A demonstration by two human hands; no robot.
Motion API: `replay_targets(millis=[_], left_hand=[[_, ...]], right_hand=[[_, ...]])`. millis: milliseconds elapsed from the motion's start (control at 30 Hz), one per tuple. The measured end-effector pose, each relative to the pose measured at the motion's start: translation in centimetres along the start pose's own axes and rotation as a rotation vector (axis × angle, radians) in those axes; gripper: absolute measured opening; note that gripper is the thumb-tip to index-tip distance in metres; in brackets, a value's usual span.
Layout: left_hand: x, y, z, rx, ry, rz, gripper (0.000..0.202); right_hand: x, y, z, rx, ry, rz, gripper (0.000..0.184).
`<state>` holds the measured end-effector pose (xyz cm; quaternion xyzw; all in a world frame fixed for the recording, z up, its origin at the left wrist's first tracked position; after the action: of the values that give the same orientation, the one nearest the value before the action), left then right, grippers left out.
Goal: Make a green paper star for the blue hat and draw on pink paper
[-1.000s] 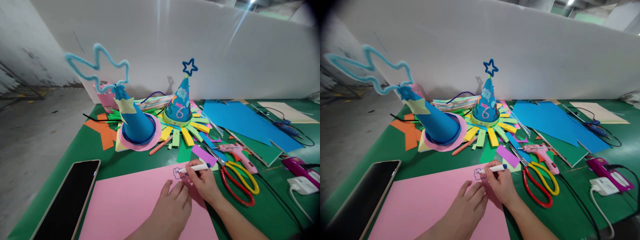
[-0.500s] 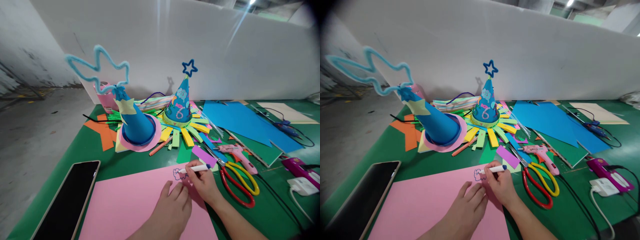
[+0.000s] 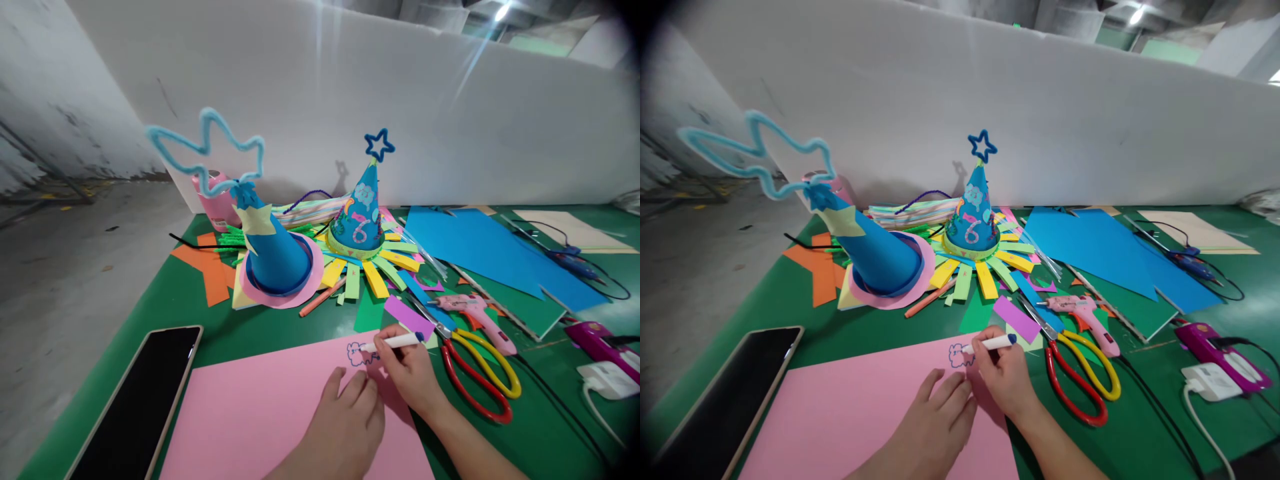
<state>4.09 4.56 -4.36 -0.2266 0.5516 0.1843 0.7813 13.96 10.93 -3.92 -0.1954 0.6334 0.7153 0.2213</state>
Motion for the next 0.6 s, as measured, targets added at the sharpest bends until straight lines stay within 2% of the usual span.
replay_targets(millis=[200, 400, 600], left_hand=[[0.26, -0.10, -0.04, 0.006, 0.098, -0.030, 0.030], [-0.32, -0.11, 0.19, -0.008, 0.203, -0.086, 0.033], [-0.57, -0.13, 0.31, -0.007, 0.256, -0.106, 0.035]], right_hand=[[-0.19, 0.16, 0.09, -0.019, -0.009, -0.012, 0.013], [-0.24, -0.26, 0.04, -0.017, -0.019, -0.016, 0.013], [-0.24, -0.26, 0.08, -0.025, -0.020, 0.010, 0.011]])
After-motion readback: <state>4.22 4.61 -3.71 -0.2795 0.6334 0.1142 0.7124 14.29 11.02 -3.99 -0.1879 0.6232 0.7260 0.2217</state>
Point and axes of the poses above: each hand's wrist, its own z-axis towards the middle knuckle, its own x-axis out of the palm, y = z × x, the point moved 7 cm from there along z, towards the middle knuckle, and after that the axes turned 9 degrees about -z, right-handed, at the moved point
